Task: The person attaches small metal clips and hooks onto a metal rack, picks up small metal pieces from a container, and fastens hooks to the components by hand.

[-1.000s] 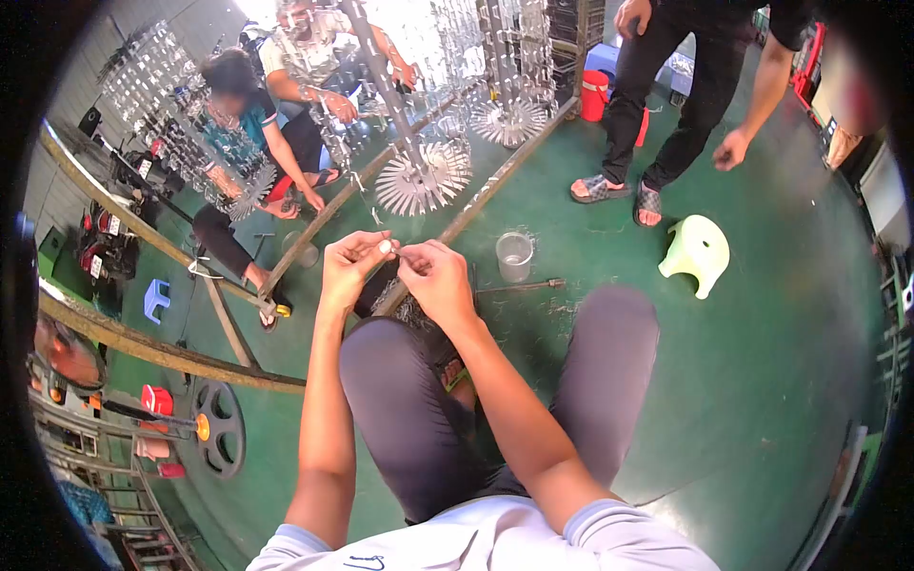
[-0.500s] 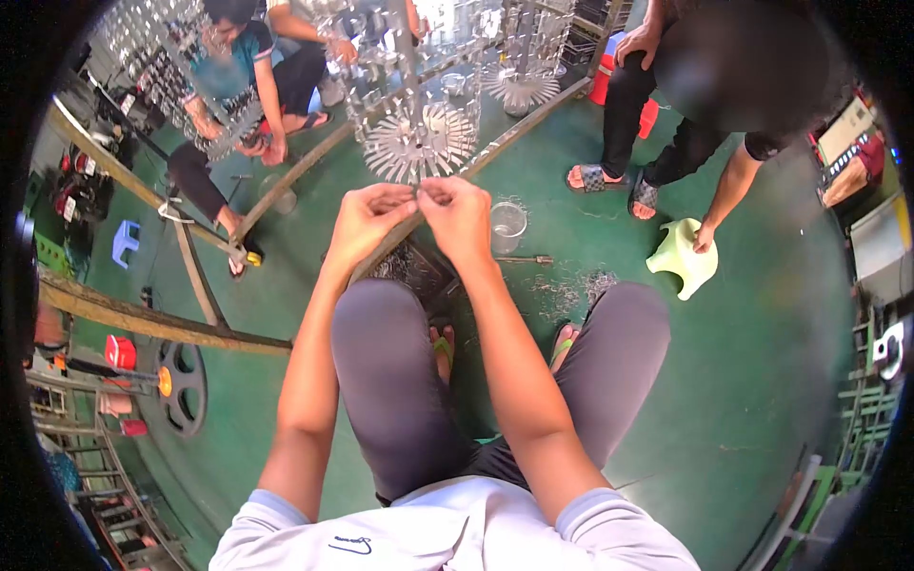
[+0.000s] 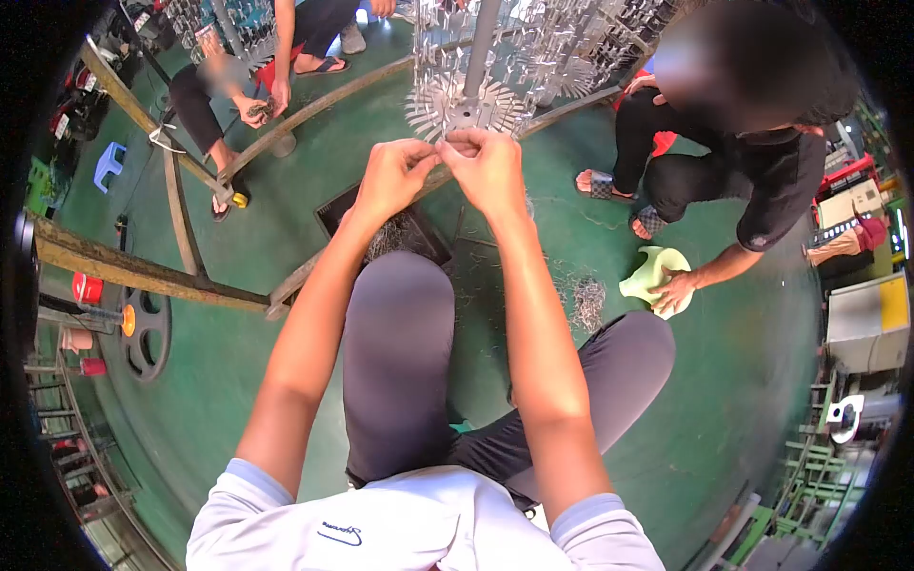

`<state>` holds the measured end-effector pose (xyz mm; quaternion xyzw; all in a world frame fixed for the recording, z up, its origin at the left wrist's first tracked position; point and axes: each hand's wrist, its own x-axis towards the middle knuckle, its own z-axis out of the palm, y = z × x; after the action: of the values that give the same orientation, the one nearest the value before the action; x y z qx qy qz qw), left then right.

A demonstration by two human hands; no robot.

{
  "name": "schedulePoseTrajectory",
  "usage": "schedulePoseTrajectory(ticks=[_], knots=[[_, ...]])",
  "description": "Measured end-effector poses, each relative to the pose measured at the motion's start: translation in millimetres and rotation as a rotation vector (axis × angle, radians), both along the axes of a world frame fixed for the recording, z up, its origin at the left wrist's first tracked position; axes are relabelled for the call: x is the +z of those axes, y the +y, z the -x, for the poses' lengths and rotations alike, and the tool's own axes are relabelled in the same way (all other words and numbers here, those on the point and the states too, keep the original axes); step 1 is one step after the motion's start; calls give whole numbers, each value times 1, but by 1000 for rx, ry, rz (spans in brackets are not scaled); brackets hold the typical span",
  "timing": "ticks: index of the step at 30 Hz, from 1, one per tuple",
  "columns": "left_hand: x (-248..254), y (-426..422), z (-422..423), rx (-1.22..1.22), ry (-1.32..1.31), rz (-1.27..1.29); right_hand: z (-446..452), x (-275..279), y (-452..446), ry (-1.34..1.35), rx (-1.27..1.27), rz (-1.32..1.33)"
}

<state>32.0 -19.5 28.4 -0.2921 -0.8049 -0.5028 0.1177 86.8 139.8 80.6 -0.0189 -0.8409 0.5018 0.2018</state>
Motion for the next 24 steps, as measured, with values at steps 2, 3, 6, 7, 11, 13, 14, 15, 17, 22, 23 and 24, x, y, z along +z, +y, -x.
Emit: schedulePoseTrajectory(ticks=[2, 3, 6, 7, 11, 13, 14, 15, 17, 22, 23, 24], knots=[[1, 2, 5, -1, 36, 18, 8, 5, -2, -47, -25, -25], [1, 2, 7, 0, 7, 9, 13, 8, -1, -68, -40, -36], [2, 4, 12, 5, -51, 6, 28, 15, 1, -78, -56, -135], [4, 5, 14, 9, -47, 22, 33, 16, 1, -93, -63, -163], [-3, 12, 29, 5, 6, -2, 59, 22, 4, -180, -124, -224], [-5, 15, 33, 24, -34, 5, 66, 20, 4, -185, -162, -220], [-5, 18, 34, 28, -53, 8, 68, 20, 3, -192, -174, -222], [-5, 20, 35, 25, -57, -2, 70, 19, 3, -199, -186, -226], [-5, 23, 34, 25, -75, -18, 72, 18, 9, -211, -215, -222], [-14, 32, 36, 38, -73, -89, 71, 18, 9, -227, -235, -267], [-16, 33, 35, 41, -68, -128, 72, 18, 11, -218, -234, -287], [-18, 34, 35, 65, -178, -143, 80, 9, 18, -193, -209, -224]])
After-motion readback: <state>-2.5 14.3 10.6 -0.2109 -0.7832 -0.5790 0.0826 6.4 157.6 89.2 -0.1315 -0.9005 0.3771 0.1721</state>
